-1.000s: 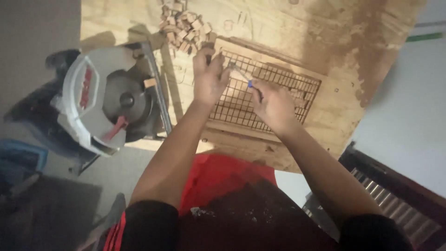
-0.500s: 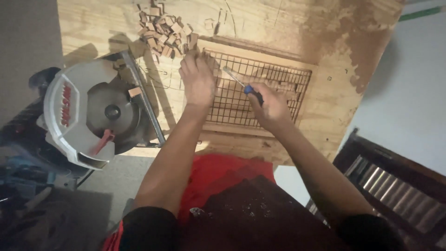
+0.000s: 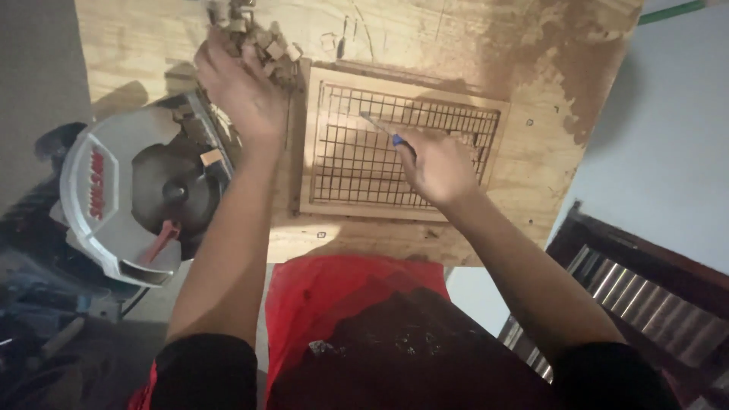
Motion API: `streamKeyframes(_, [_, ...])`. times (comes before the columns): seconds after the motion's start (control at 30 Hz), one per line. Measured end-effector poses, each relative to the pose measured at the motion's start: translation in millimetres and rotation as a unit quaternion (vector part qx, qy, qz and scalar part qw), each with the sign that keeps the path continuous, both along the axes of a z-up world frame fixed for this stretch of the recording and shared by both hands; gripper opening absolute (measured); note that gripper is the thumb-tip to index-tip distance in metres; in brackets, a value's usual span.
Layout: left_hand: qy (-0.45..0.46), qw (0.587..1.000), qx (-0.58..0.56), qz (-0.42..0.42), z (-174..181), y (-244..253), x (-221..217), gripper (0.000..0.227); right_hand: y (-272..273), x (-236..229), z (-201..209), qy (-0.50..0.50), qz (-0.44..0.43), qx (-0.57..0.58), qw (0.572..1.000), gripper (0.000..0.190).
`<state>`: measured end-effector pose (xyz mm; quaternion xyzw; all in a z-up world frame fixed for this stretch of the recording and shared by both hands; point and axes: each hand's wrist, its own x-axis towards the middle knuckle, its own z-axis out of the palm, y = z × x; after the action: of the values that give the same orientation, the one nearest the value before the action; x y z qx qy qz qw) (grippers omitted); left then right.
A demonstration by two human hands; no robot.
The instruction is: Using a small screwdriver to pry out small rectangular wooden pieces from a grid-cut board on a workbench.
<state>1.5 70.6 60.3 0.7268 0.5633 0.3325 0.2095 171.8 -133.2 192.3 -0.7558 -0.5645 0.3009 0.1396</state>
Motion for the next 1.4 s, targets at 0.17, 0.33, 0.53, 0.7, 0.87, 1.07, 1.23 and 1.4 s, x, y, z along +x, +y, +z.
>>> streamKeyframes(0.17, [0.067,0.97,0.046,-0.23,24,-60,12,0.01,51,-25,40,-0.159,0.042,-0.186,0.969,0.031])
streamKeyframes(0.33, [0.092,0.957,-0.024,-0.273,-203,-119,4,0.024,96,-63,3,-0.194,0.048,-0.158,0.967,0.017])
streamKeyframes(0.53, [0.032,0.955,0.014,-0.294,-62,-88,11,0.016,66,-34,7,-0.173,0.044,-0.185,0.966,0.018])
streamKeyframes(0.7, [-0.043,0.951,0.087,-0.295,-83,-103,6,0.017,-23,5,-40,-0.139,0.016,-0.042,0.989,0.023])
streamKeyframes(0.87, [0.084,0.948,0.026,-0.306,-59,-98,12,0.031,-44,29,-74,-0.014,-0.041,-0.018,0.999,0.023])
streamKeyframes(1.07, [0.095,0.96,0.013,-0.264,-43,-93,25,0.034,-22,4,-19,-0.141,-0.046,0.012,0.989,0.02])
streamKeyframes(1.23, [0.1,0.956,0.021,-0.273,-66,-97,26,0.023,-16,4,-12,-0.157,-0.029,-0.043,0.986,0.02])
streamKeyframes(1.4, [0.067,0.967,0.0,-0.245,-43,-92,31,0.017,22,-17,2,-0.154,-0.03,-0.17,0.973,0.024])
